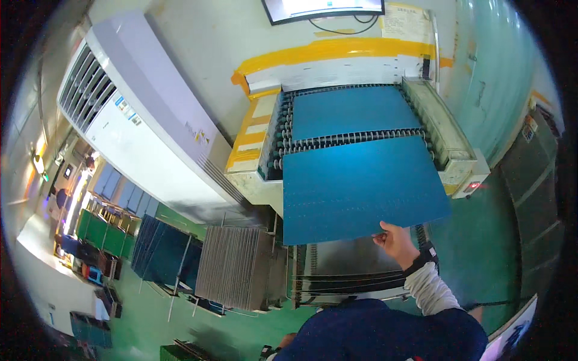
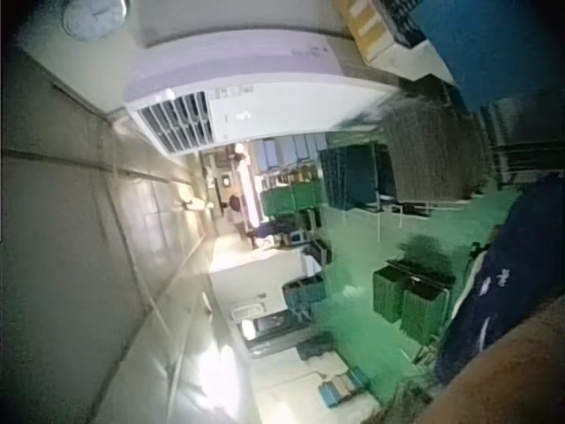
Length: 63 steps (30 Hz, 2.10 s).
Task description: Loading metal sheets into a processing machine and organizing drying racks on a fabrication floor.
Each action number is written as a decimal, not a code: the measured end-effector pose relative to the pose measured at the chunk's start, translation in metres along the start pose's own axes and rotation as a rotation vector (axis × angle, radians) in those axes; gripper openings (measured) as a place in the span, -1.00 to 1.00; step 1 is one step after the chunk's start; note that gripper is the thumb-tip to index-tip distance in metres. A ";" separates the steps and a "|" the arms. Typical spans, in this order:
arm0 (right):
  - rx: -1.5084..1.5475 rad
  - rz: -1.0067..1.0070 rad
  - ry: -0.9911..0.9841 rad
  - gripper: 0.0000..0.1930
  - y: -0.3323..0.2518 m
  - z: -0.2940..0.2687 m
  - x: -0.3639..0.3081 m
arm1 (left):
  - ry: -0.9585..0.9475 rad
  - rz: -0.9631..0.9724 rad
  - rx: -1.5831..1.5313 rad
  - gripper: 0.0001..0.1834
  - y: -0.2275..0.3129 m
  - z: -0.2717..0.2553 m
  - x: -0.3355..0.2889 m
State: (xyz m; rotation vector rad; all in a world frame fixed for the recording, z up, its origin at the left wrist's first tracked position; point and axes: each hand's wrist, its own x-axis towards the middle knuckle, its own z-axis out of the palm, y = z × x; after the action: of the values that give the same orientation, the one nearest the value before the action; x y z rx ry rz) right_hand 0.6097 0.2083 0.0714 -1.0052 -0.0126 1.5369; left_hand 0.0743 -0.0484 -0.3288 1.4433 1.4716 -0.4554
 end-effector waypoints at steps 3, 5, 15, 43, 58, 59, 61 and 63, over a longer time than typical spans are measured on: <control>-0.070 -0.001 -0.020 -0.78 -0.002 0.006 0.003 | 0.047 0.076 -0.112 -0.37 0.003 -0.007 -0.004; -0.087 0.008 -0.052 -0.75 -0.002 0.012 0.005 | 0.059 0.093 -0.138 -0.37 0.007 -0.005 -0.005; -0.036 0.015 -0.035 -0.81 -0.014 0.026 0.038 | 0.056 0.100 -0.162 -0.38 0.006 -0.006 -0.007; 0.025 -0.070 -0.065 -0.78 -0.048 0.047 0.096 | 0.099 0.093 -0.296 -0.40 0.016 0.026 -0.025; 0.063 -0.127 -0.055 -0.83 -0.066 0.037 0.129 | 0.295 0.344 -0.149 -0.48 0.015 0.030 -0.034; 0.077 -0.132 -0.053 -0.83 -0.066 0.037 0.132 | 0.336 0.276 -0.250 -0.50 0.016 0.032 -0.025; -0.015 -0.085 -0.137 -0.82 -0.048 0.059 0.143 | 0.473 0.083 -0.509 -0.52 0.016 0.057 -0.036; -0.078 -0.093 -0.241 -0.79 -0.051 0.047 0.144 | 0.232 -0.104 -0.511 -0.54 0.029 0.045 -0.050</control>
State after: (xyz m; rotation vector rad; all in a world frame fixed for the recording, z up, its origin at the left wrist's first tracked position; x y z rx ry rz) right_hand 0.6397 0.3632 0.0453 -0.8631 -0.2868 1.5726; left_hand 0.1080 -0.1055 -0.2978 1.0373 1.7004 0.0365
